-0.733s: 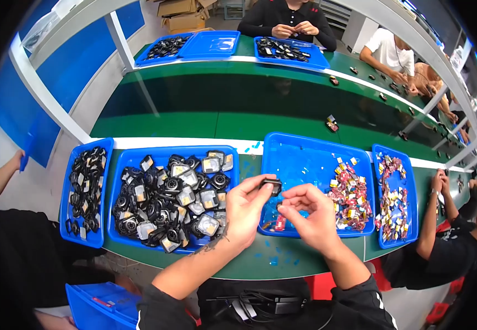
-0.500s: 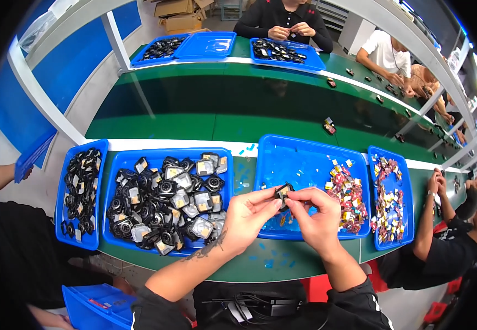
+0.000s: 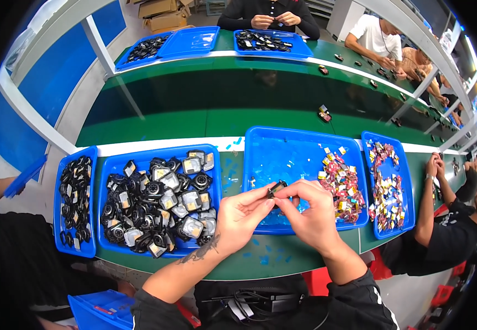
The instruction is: The recorder is assembling small electronic housing components on a production line.
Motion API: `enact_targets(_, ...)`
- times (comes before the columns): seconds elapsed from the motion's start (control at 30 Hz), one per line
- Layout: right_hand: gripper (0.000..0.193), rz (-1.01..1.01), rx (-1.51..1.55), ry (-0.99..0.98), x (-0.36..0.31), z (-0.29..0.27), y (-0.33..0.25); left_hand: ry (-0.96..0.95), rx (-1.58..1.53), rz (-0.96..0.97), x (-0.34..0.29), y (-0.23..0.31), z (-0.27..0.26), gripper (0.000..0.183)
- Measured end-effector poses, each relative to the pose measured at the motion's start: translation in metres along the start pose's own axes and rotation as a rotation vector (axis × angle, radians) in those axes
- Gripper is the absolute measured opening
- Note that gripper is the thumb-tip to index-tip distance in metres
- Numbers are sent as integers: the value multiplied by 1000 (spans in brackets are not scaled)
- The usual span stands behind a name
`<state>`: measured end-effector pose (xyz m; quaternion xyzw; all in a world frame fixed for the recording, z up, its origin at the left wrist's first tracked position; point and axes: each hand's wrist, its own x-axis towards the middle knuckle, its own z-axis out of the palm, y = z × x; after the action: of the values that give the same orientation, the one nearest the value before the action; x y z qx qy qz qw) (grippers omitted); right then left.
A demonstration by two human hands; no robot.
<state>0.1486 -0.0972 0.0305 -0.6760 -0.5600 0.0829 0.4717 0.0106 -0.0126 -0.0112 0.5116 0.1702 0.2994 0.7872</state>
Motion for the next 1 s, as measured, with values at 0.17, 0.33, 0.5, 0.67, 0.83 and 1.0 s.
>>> enact_targets(0.17, 9, -32, -46, -1, 2, -3, 1, -4, 79, -30, -2, 1, -3, 38)
enact_targets(0.33, 12, -141, -121, 21, 2, -7, 2, -29, 35, -4, -3, 1, 0, 39)
enact_targets(0.5, 13, -209, -170, 68, -1, -1, 5, 22, 35, 32, -4, -5, 2, 38)
enact_targets(0.67, 12, -224, -169, 107, -3, 3, 1, 86, 66, 108, -7, -4, 8, 36)
enact_targets(0.83, 11, -136, -57, 68, -3, 2, 4, 83, -16, 81, -5, -8, 6, 36)
enact_targets(1.0, 9, -108, -128, 66, -1, -5, 0, 195, 66, 135, -6, -8, 6, 36)
